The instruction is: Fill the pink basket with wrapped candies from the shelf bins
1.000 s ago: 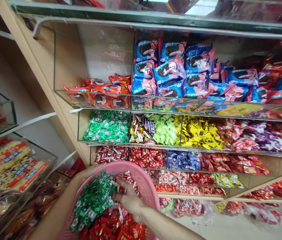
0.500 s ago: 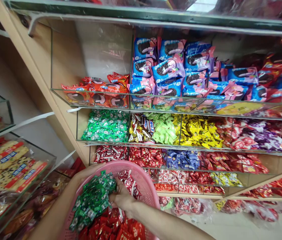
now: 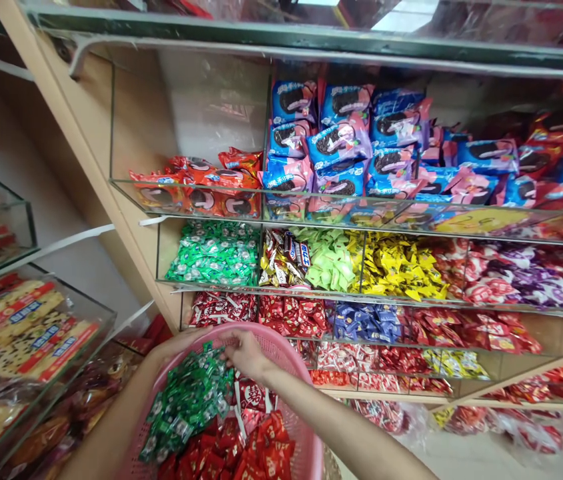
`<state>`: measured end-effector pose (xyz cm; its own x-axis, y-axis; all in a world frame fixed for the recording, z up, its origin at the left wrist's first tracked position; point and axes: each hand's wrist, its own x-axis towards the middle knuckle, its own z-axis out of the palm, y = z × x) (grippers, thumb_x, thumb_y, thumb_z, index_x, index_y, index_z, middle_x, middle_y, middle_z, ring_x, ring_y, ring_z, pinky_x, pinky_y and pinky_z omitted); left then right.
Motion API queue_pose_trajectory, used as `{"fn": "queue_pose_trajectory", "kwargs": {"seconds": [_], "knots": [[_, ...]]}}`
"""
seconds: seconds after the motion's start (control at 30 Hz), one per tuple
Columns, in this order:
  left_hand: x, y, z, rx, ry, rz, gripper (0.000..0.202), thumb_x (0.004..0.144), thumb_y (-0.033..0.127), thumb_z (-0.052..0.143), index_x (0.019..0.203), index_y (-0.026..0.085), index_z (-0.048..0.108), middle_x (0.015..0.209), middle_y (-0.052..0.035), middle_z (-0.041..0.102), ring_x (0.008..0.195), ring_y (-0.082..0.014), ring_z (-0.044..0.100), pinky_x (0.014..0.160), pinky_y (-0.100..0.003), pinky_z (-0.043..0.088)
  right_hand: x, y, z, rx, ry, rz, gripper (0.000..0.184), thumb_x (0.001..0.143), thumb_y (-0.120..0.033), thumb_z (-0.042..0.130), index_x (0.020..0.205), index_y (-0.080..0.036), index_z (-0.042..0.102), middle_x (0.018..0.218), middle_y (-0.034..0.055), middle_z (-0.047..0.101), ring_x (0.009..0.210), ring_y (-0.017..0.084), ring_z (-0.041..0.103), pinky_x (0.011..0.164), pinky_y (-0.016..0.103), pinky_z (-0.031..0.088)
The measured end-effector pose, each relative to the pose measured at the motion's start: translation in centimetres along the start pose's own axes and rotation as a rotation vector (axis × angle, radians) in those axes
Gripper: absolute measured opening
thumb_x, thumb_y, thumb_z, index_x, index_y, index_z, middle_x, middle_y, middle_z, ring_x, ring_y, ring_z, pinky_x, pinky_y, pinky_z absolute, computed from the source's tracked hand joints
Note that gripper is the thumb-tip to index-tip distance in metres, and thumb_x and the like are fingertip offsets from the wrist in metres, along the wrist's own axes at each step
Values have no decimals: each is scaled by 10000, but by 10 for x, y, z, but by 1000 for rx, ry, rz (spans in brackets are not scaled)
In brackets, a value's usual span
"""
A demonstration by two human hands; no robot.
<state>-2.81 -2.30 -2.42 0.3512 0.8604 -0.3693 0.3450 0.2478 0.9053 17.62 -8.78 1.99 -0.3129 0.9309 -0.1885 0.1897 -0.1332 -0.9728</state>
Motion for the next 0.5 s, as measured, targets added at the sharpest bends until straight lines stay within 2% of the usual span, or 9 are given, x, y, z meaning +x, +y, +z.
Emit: {"fn": "queue_pose_trajectory", "kwargs": {"seconds": [0.1, 0.17, 0.33, 0.4, 0.5], "knots": [[-3, 5, 0, 15, -19, 4, 554, 707, 585, 536, 1055, 175, 672, 1112, -43, 671, 1102, -267, 540, 968, -319, 360, 33, -7, -12, -547, 177, -159, 379, 728, 14, 410, 1047, -125, 560, 1101, 89, 590, 1017, 143, 549, 847, 237, 428], [-5, 8, 1, 25, -14, 1, 556, 712, 583, 532, 1081, 187, 659, 1138, -34, 658, 1113, -261, 536, 984, -318, 347, 52, -11, -18, -794, 189, -181, 407, 743, 17, 407, 1098, -130, 540, 1152, 104, 566, 1087, 155, 511, 896, 243, 391], [-6, 9, 3, 46, 16, -9, 560, 707, 588, 533, 1079, 188, 656, 1164, -39, 642, 1160, -253, 501, 1014, -313, 315, 85, -13, -19, -946, 147, -14, 356, 763, -23, 449, 1091, -112, 556, 1037, 179, 617, 1003, 251, 580, 808, 330, 434], [-4, 8, 2, 50, 20, -12, 571, 710, 589, 527, 1074, 169, 658, 1139, -56, 656, 1158, -263, 501, 1014, -329, 316, 94, -12, -16, -983, 134, 48, 356, 752, -51, 507, 1101, -100, 557, 1068, 201, 605, 1020, 274, 576, 816, 344, 435], [-2, 6, 1, 52, 19, -11, 587, 710, 583, 528, 1064, 135, 661, 1120, -83, 663, 1145, -274, 512, 1010, -343, 325, 103, -12, -12, -1014, 118, 132, 452, 736, -77, 560, 1184, -100, 508, 1141, 214, 572, 1045, 271, 570, 830, 338, 444]]}}
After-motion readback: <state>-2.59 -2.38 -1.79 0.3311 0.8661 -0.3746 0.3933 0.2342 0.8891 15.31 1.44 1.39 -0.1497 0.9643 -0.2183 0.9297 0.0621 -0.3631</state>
